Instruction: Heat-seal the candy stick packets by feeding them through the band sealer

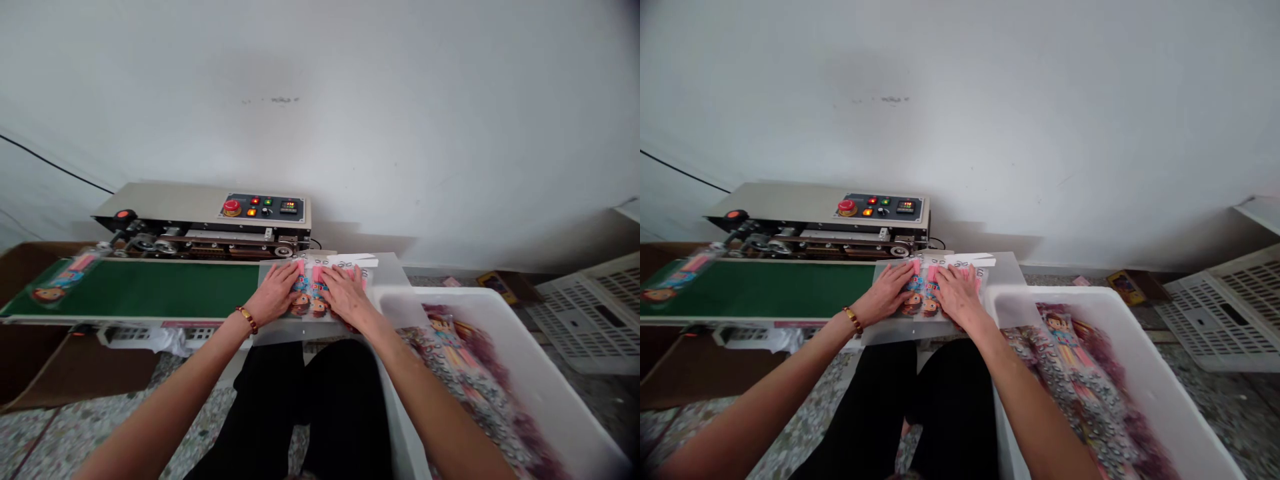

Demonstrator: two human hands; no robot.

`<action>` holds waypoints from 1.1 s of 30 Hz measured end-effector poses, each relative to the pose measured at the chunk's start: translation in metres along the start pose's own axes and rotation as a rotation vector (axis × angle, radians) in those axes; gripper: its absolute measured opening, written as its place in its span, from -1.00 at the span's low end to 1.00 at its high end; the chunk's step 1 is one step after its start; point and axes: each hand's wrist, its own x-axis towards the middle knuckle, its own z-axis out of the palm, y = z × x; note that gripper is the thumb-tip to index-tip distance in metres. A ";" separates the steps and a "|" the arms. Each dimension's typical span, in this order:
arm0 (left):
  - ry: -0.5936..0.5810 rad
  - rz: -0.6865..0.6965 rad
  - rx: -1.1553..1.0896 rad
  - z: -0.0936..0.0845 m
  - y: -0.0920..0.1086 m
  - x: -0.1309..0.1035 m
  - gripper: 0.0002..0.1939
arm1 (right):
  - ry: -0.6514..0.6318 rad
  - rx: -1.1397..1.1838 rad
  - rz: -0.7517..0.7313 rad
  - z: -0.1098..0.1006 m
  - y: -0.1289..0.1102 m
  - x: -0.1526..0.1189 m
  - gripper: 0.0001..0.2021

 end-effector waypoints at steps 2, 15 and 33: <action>0.016 0.042 -0.039 0.001 -0.001 0.004 -0.48 | 0.020 -0.004 -0.002 -0.001 -0.002 0.001 -0.66; 0.027 0.054 -0.094 -0.006 -0.031 -0.005 -0.48 | -0.047 -0.022 -0.037 -0.001 0.000 0.000 -0.65; 0.016 0.027 0.034 0.007 0.006 -0.005 -0.45 | -0.038 -0.023 -0.030 0.003 0.000 -0.001 -0.61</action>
